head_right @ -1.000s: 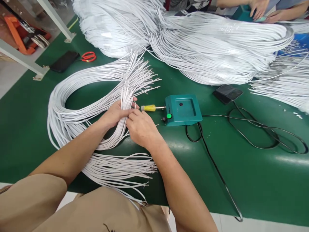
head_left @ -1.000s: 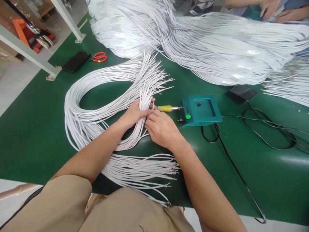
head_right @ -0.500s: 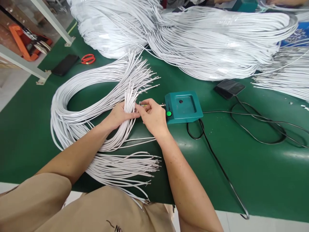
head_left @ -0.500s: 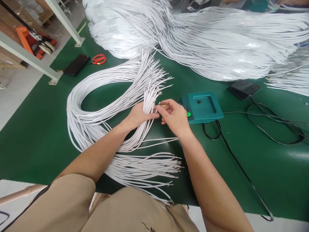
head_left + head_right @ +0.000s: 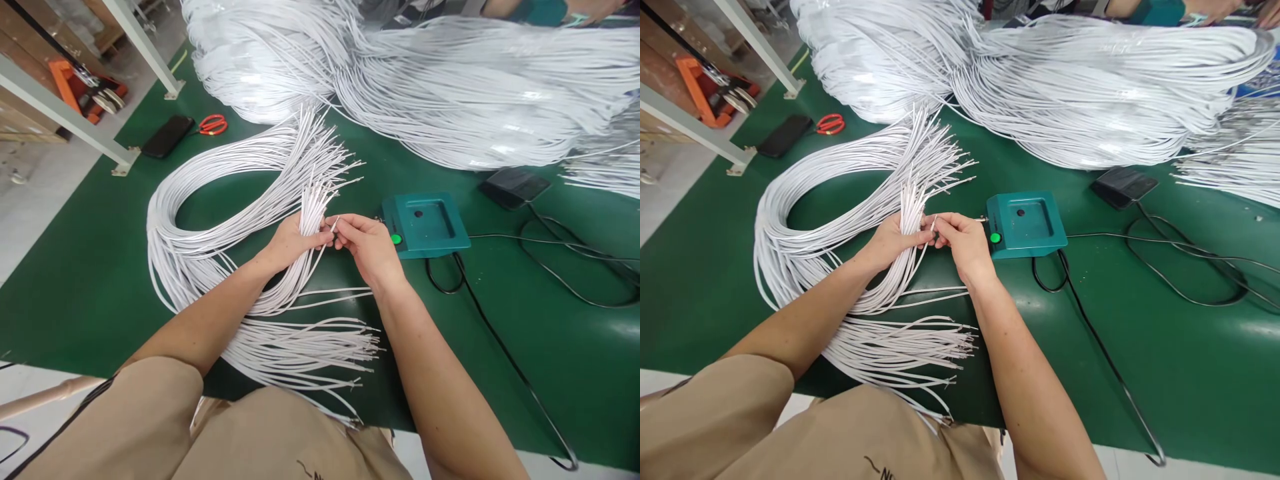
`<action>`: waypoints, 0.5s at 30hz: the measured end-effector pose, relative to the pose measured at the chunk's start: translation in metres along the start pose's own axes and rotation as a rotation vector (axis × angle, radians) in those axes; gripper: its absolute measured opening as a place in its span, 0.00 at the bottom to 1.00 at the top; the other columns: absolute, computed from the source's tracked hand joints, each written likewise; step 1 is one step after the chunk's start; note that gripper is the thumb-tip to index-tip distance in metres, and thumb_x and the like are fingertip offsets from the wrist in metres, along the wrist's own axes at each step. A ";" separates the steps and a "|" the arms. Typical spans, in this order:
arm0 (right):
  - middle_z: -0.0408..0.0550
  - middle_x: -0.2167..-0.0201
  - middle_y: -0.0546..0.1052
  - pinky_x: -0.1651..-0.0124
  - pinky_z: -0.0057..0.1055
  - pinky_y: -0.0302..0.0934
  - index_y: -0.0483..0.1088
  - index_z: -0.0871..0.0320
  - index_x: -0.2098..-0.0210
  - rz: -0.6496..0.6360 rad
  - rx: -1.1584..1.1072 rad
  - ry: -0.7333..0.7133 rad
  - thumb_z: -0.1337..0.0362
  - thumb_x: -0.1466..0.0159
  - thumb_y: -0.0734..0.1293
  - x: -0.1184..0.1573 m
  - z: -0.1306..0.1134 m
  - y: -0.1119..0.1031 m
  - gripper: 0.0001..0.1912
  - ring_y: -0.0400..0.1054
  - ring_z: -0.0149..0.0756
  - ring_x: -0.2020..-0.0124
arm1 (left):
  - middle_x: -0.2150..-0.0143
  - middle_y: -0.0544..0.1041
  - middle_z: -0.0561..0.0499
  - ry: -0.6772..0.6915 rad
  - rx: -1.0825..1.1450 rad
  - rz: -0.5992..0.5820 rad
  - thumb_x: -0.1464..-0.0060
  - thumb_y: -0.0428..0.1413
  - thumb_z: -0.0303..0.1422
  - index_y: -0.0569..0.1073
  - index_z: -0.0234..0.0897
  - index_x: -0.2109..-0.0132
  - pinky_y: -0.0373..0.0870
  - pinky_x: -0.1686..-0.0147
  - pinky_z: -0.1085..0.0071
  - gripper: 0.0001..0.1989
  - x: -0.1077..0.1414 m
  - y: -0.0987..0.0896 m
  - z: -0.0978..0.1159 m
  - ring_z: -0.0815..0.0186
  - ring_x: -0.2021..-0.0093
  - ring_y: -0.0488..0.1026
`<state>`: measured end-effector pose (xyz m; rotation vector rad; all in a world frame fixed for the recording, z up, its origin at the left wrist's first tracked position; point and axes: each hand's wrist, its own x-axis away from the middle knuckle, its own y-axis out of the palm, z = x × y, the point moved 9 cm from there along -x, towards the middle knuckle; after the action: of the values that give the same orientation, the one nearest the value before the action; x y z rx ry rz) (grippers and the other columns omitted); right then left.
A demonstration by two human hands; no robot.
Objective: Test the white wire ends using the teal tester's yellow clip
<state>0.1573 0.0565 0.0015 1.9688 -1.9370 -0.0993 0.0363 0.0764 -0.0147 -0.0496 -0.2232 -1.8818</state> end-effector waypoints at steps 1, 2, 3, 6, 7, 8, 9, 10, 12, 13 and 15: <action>0.38 0.82 0.66 0.76 0.24 0.55 0.75 0.62 0.71 -0.006 -0.049 0.034 0.63 0.47 0.70 0.000 0.003 0.001 0.08 0.55 0.23 0.80 | 0.69 0.77 0.51 0.003 0.009 -0.004 0.60 0.68 0.35 0.70 0.31 0.62 0.66 0.72 0.74 0.21 0.000 0.001 0.001 0.71 0.72 0.73; 0.37 0.84 0.63 0.78 0.24 0.52 0.75 0.62 0.72 -0.015 -0.093 0.071 0.64 0.48 0.70 0.000 0.005 0.003 0.07 0.51 0.22 0.82 | 0.68 0.77 0.50 0.007 0.015 -0.010 0.60 0.68 0.35 0.70 0.31 0.61 0.66 0.73 0.74 0.21 0.001 0.002 0.002 0.70 0.72 0.74; 0.35 0.85 0.59 0.80 0.24 0.48 0.73 0.62 0.74 -0.025 -0.131 0.107 0.65 0.48 0.70 0.001 0.007 0.004 0.06 0.46 0.21 0.83 | 0.68 0.77 0.50 0.009 0.018 -0.016 0.60 0.68 0.35 0.70 0.31 0.61 0.66 0.73 0.74 0.21 0.001 0.003 0.004 0.70 0.72 0.74; 0.33 0.85 0.54 0.83 0.24 0.42 0.70 0.61 0.77 -0.041 -0.202 0.166 0.63 0.49 0.70 0.002 0.008 0.007 0.07 0.40 0.20 0.85 | 0.68 0.77 0.50 0.015 0.009 -0.041 0.59 0.68 0.35 0.68 0.32 0.61 0.67 0.73 0.74 0.21 0.003 0.007 0.006 0.69 0.72 0.75; 0.33 0.85 0.54 0.83 0.24 0.42 0.70 0.61 0.77 -0.039 -0.211 0.172 0.61 0.48 0.70 0.002 0.008 0.007 0.09 0.40 0.20 0.85 | 0.69 0.77 0.51 0.022 0.005 -0.054 0.58 0.68 0.35 0.68 0.32 0.61 0.68 0.73 0.74 0.20 0.004 0.008 0.007 0.69 0.72 0.75; 0.33 0.85 0.54 0.83 0.24 0.42 0.70 0.61 0.75 -0.032 -0.210 0.173 0.58 0.46 0.70 0.002 0.007 0.006 0.12 0.40 0.21 0.85 | 0.70 0.76 0.51 0.033 0.002 -0.069 0.57 0.67 0.35 0.68 0.32 0.61 0.69 0.72 0.73 0.20 0.005 0.010 0.008 0.69 0.72 0.76; 0.32 0.86 0.54 0.84 0.24 0.42 0.70 0.60 0.74 -0.020 -0.198 0.168 0.54 0.46 0.70 0.002 0.006 0.005 0.14 0.41 0.21 0.86 | 0.70 0.76 0.52 0.047 -0.002 -0.085 0.56 0.67 0.35 0.68 0.32 0.61 0.70 0.70 0.73 0.19 0.006 0.012 0.010 0.69 0.72 0.76; 0.32 0.86 0.53 0.84 0.24 0.43 0.70 0.60 0.74 -0.008 -0.176 0.159 0.52 0.46 0.70 0.002 0.006 0.005 0.16 0.42 0.21 0.86 | 0.71 0.75 0.53 0.060 -0.006 -0.104 0.55 0.66 0.34 0.68 0.32 0.61 0.72 0.69 0.72 0.18 0.007 0.015 0.011 0.69 0.72 0.76; 0.33 0.86 0.53 0.84 0.24 0.43 0.70 0.60 0.75 0.003 -0.129 0.143 0.51 0.48 0.72 0.001 0.006 0.004 0.18 0.48 0.22 0.86 | 0.69 0.76 0.52 0.070 -0.012 -0.140 0.53 0.65 0.34 0.68 0.32 0.60 0.74 0.66 0.71 0.17 0.008 0.018 0.012 0.69 0.70 0.77; 0.33 0.86 0.53 0.83 0.24 0.44 0.69 0.60 0.77 -0.002 -0.120 0.141 0.51 0.48 0.73 0.001 0.007 0.004 0.18 0.51 0.24 0.85 | 0.68 0.76 0.51 0.068 -0.014 -0.150 0.53 0.65 0.34 0.68 0.32 0.60 0.74 0.65 0.70 0.16 0.008 0.019 0.011 0.68 0.69 0.77; 0.34 0.86 0.55 0.82 0.24 0.47 0.69 0.60 0.78 -0.035 -0.138 0.155 0.51 0.49 0.74 0.001 0.010 0.006 0.19 0.55 0.25 0.84 | 0.67 0.76 0.50 0.063 -0.012 -0.149 0.53 0.65 0.34 0.68 0.32 0.61 0.75 0.64 0.69 0.16 0.008 0.018 0.009 0.67 0.68 0.77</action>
<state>0.1486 0.0540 -0.0057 1.8632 -1.7499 -0.0846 0.0505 0.0654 -0.0022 0.0184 -0.1762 -2.0300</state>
